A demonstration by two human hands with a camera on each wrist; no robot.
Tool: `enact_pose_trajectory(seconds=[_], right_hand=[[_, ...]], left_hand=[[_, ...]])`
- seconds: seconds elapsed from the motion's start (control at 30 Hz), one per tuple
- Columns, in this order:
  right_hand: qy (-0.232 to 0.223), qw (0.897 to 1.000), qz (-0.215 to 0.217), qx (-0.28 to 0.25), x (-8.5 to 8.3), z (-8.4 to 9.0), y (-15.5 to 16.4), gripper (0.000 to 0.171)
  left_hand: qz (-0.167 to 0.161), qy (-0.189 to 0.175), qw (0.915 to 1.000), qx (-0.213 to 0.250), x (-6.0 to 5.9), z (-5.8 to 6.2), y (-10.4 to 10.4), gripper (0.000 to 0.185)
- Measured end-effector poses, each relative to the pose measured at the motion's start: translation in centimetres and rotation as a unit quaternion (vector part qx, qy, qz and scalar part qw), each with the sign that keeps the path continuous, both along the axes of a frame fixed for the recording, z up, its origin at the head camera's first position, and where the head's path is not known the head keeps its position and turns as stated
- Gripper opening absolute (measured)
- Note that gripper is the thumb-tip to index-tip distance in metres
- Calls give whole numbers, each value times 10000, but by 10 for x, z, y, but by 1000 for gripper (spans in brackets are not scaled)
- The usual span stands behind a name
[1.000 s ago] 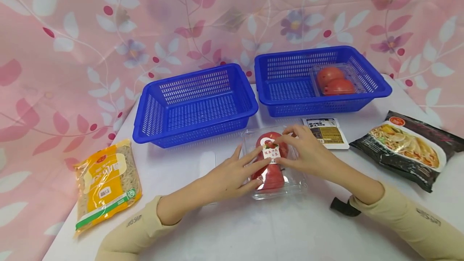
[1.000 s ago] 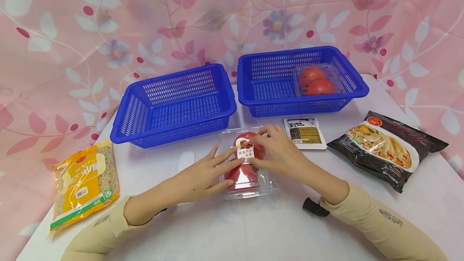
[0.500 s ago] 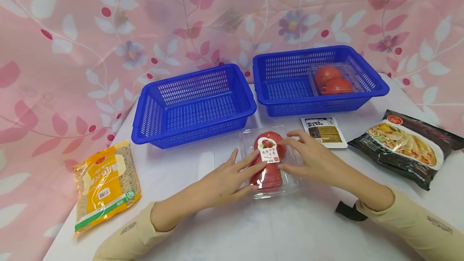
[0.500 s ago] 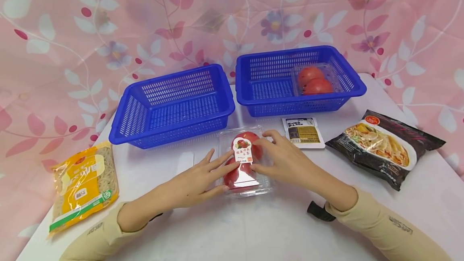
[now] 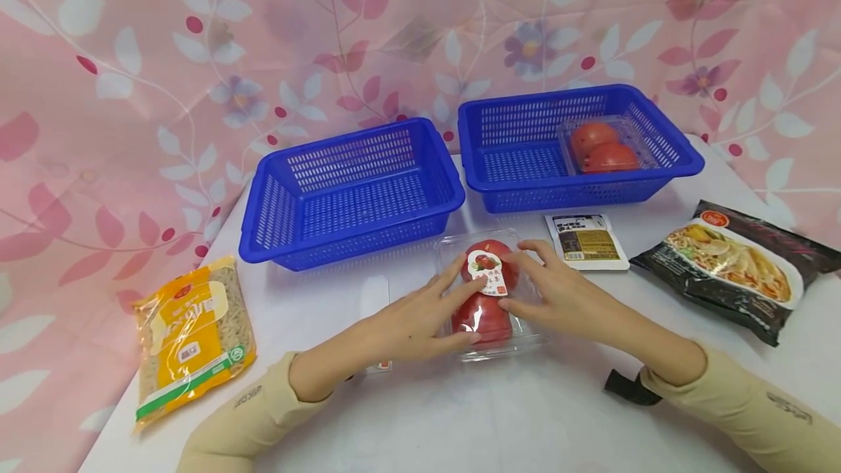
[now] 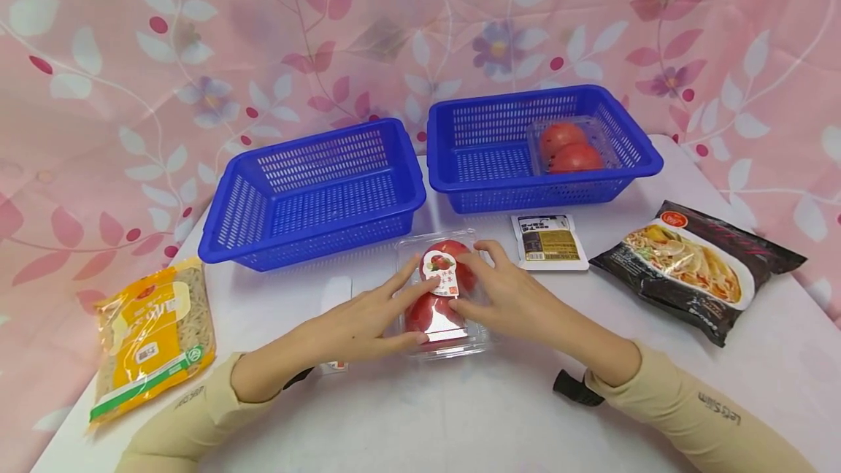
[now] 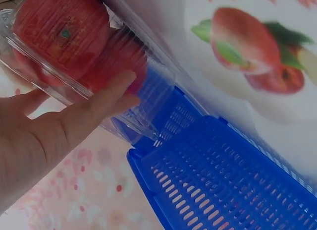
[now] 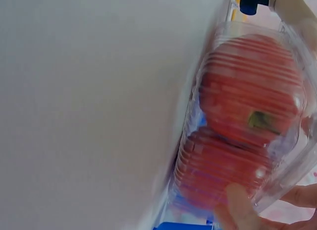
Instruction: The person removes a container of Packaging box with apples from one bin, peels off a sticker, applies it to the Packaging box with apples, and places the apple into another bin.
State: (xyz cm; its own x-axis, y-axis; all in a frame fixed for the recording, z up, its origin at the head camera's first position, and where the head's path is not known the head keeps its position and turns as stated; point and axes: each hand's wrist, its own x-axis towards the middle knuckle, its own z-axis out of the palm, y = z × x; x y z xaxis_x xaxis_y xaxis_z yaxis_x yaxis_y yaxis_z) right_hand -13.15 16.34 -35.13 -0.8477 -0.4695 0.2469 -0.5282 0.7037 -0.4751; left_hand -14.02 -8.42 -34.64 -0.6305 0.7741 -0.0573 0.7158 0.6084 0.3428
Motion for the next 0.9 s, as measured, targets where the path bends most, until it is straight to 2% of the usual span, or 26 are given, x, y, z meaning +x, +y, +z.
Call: enact_pose_trajectory(seconds=[0.13, 0.5, 0.73, 0.9], right_hand=[[57, 9998, 106, -162, 2, 0, -3, 50], [79, 9998, 120, -165, 5, 5, -8, 48], [158, 9999, -2, 48, 8, 25, -10, 50], [294, 9995, 43, -54, 11, 40, -10, 52]], left_hand=[[-4, 58, 9998, 166, 1, -1, 3, 70], [190, -111, 9981, 576, 3, 3, 6, 61], [263, 12, 9943, 1030, 10, 16, 2, 61], [212, 361, 9873, 1533, 14, 28, -4, 54]])
